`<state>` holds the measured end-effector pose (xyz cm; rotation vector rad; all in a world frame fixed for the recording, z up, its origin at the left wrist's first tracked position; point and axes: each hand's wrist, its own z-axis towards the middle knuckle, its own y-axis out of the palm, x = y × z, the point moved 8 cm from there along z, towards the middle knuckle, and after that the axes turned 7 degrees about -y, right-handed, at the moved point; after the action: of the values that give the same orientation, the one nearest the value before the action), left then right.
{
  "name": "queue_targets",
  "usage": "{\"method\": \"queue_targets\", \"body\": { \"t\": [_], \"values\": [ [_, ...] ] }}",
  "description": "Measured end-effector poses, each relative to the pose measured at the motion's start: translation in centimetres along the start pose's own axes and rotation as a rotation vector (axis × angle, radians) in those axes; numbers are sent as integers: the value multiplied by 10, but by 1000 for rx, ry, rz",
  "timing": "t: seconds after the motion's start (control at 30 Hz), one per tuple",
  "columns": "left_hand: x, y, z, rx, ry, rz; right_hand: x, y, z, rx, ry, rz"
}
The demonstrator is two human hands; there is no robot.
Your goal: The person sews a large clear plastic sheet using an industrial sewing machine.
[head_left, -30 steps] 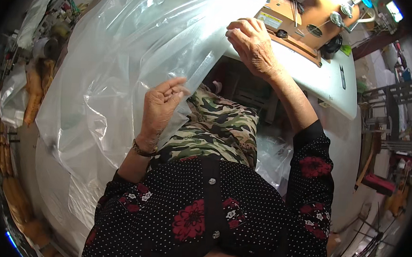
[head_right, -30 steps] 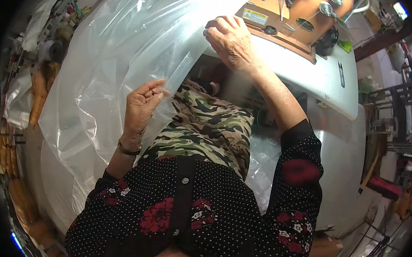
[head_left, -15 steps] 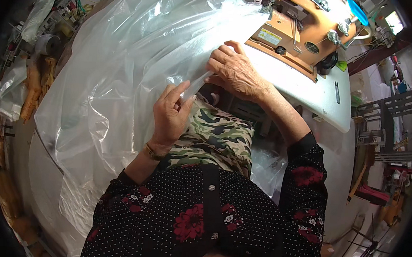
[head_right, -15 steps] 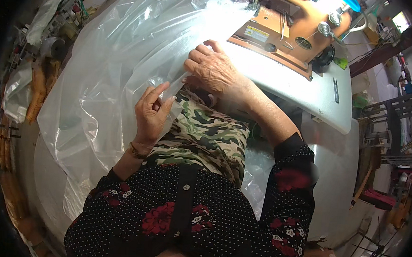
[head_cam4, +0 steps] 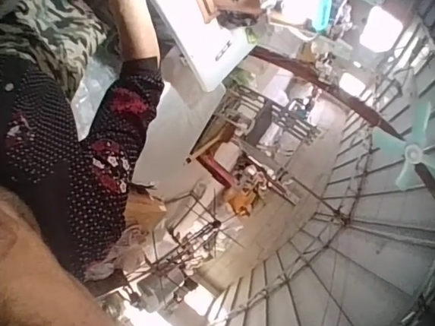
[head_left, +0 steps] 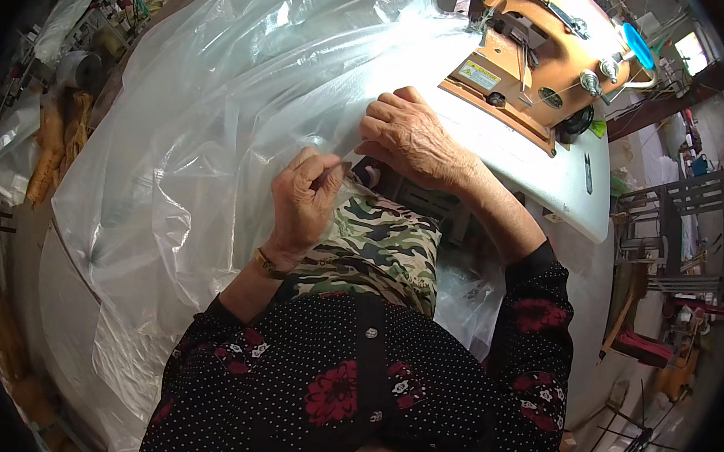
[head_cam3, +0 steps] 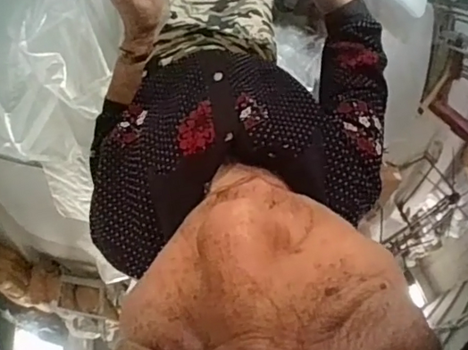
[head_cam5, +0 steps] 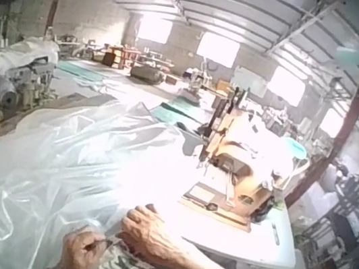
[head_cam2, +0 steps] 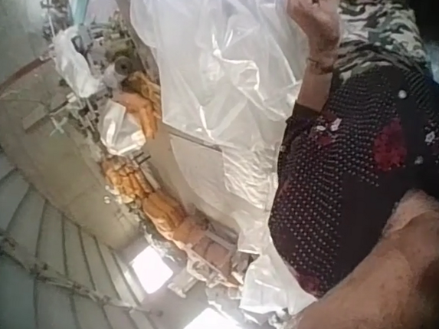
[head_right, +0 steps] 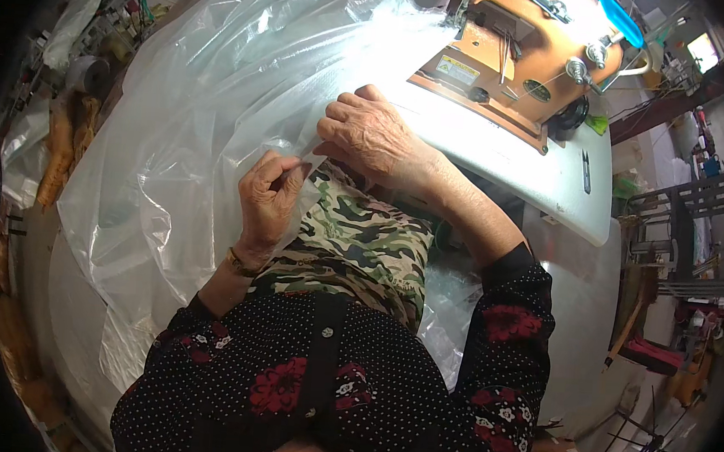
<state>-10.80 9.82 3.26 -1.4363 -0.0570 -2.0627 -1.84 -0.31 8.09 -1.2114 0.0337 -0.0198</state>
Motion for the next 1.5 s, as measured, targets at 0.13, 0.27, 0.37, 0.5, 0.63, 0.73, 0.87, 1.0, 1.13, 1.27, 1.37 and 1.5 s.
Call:
{"method": "queue_targets", "body": {
  "t": [0.13,0.27,0.37,0.5,0.63,0.73,0.87,1.0,1.13,1.27,1.37,1.5],
  "values": [
    [15,-6,8,4,67,118,-1,2,1,6,5,30],
    [44,-6,8,47,302,341,-3,1,1,-21,-9,-47],
    [43,-3,5,-7,252,351,-5,0,3,-5,-18,20],
    [42,0,3,-120,172,278,14,-7,-2,-38,14,-21],
    [45,1,6,-136,197,307,30,-15,-5,-8,-7,-63],
    [49,5,8,-141,234,291,28,-16,-2,-18,-3,-98],
    [50,13,15,-173,249,374,31,-21,-5,48,-38,-30],
    [49,12,23,-204,292,345,45,-24,-11,72,-77,-69],
    [35,8,38,-313,39,42,66,-29,-17,47,26,-92],
    [22,6,44,-336,-120,-124,88,-32,-25,87,82,-182],
    [24,5,49,-345,-125,-110,107,-29,-34,89,122,-238],
    [27,0,53,-320,-49,-115,124,-31,-36,116,113,-246]
  ]
}}
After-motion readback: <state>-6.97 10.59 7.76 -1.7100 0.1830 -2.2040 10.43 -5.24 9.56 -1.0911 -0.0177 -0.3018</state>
